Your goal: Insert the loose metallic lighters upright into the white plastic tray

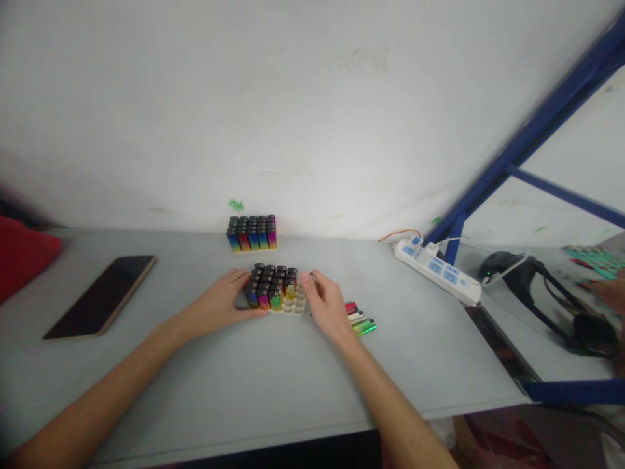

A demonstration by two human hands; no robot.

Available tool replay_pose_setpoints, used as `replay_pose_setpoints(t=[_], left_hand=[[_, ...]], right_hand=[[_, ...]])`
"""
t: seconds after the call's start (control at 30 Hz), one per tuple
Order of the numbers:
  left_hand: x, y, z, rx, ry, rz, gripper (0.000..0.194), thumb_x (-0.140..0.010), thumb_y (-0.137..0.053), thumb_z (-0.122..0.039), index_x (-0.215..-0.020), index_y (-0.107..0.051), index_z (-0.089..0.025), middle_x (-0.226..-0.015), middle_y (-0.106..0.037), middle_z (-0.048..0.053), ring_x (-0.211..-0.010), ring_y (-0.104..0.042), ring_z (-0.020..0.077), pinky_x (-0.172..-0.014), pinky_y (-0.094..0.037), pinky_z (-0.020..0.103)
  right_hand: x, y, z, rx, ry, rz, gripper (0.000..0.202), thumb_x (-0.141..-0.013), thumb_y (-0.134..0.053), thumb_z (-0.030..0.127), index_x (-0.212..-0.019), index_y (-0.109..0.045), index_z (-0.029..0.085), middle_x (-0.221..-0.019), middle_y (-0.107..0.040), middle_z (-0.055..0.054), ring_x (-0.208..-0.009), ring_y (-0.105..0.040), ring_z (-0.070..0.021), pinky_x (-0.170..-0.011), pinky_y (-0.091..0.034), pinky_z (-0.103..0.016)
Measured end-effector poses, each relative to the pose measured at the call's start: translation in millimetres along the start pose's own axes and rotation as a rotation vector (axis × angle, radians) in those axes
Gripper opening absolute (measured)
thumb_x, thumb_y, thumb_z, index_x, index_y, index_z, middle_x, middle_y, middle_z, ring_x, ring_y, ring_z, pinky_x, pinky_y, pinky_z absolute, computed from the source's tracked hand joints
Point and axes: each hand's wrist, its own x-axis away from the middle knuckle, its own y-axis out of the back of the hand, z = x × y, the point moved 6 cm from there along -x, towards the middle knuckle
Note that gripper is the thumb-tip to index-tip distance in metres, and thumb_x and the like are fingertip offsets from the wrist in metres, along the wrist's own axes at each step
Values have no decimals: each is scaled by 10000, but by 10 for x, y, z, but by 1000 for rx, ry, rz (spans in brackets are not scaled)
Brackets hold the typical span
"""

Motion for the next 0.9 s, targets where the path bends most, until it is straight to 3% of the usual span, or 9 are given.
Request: replay_pose_setpoints(t=[0.1,0.27,0.6,0.8,0.9], left_hand=[[-5,-5,1,-3,1,-1,597,-897,-954,-793,-1143,-808,-268,-1244,-868,141,-1186,-807,419,-1086,-664,538],[-9,-16,5,-23,11,8,575,-899,-968,-770,-1122,-797,-268,-1245,-864,144,-1202,-805,424,-1100,-656,540],[-1,-8,10,-7,-2,-4,565,-899,-967,-766,-1132,-806,-277,-1238,-872,135,-1195,-805,415,-1093,-668,538],[-4,1,-7,-19,3,2,566,-903,-966,-771,-1099,-794,-269,-1212,-863,136,-1181,-804,414,-1084,-659,524],[-9,-4,-6,-19,4,4,557,-905,-963,-764,-1094,-785,-270,-1210,-859,138,-1177,-802,416,-1079,-659,532]], right_hand=[[16,34,-44,81,-11,-50,651,-1084,-575,818,-716,-416,305,-635,-413,49,-630,-409,-162,-601,-340,-310],[7,-2,-50,108,-34,-44,489,-1004,-578,641,-697,-378,317,-621,-372,63,-608,-412,-157,-609,-331,-311],[1,31,-16,120,-24,-38,583,-1074,-578,768,-743,-432,311,-633,-440,49,-639,-464,-174,-598,-361,-296],[-2,19,-27,155,-34,-12,466,-1009,-580,613,-697,-410,311,-598,-417,56,-603,-428,-162,-600,-326,-310],[7,15,24,156,-18,-7,436,-1012,-573,616,-735,-437,308,-613,-429,66,-612,-428,-160,-619,-332,-310]])
